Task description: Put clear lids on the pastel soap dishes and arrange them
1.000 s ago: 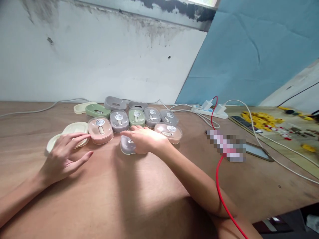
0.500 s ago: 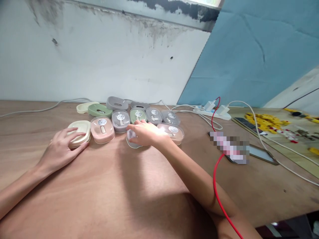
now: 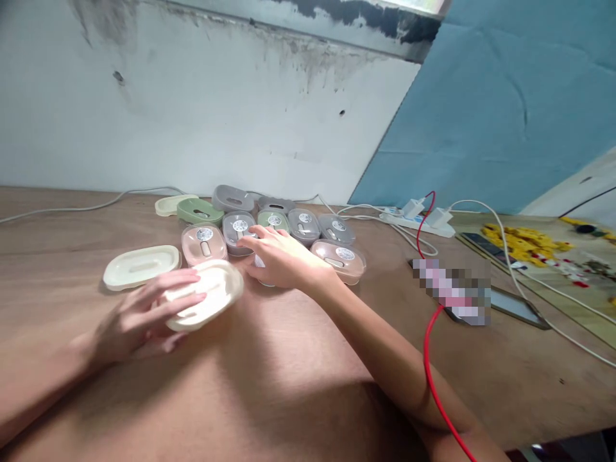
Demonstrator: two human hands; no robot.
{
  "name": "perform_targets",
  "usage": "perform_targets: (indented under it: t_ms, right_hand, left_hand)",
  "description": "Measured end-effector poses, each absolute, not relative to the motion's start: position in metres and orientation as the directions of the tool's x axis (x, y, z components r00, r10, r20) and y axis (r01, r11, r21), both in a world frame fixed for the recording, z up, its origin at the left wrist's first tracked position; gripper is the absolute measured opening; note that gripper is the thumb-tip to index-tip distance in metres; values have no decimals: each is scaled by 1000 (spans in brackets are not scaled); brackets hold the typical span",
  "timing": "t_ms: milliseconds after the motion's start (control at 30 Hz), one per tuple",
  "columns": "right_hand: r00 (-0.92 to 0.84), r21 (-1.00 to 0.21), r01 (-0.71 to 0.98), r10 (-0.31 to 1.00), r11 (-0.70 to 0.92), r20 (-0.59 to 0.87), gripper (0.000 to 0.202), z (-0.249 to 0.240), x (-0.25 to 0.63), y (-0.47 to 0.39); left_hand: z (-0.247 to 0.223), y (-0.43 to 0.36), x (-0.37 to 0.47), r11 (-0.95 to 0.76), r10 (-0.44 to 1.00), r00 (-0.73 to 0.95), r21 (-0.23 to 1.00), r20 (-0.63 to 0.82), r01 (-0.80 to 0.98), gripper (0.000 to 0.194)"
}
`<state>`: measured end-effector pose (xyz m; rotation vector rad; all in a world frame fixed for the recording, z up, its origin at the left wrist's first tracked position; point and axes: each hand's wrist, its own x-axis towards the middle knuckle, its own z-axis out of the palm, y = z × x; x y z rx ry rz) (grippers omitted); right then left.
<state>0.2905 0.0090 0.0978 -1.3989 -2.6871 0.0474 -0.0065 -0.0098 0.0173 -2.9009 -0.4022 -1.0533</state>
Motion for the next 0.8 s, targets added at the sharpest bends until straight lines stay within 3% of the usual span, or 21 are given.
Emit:
perform_targets:
  t_ms: [100, 233, 367, 467, 800]
  right_hand:
    - [-568, -65, 816, 817, 575, 102, 45, 92, 290, 11]
    - [-579, -80, 802, 803, 592, 144, 44, 82, 289, 16]
    - [-587, -167, 760, 774, 628, 236, 39, 75, 279, 34]
    - [-530, -243, 766, 799, 595, 284, 35, 73, 265, 65]
    - [-443, -277, 850, 893, 447, 82, 29, 57, 214, 186]
  left_hand:
    - [11, -14, 2, -983, 181, 779, 78, 600, 168, 51]
    - [7, -12, 2, -964, 261, 812, 192, 522, 186, 46]
    - [3, -11, 1, -926, 354, 816, 297, 457, 235, 39]
    - [2, -10, 3, -918, 368, 819, 311, 441, 246, 37]
    - [4, -7, -4, -923, 380, 803, 246, 458, 297, 36]
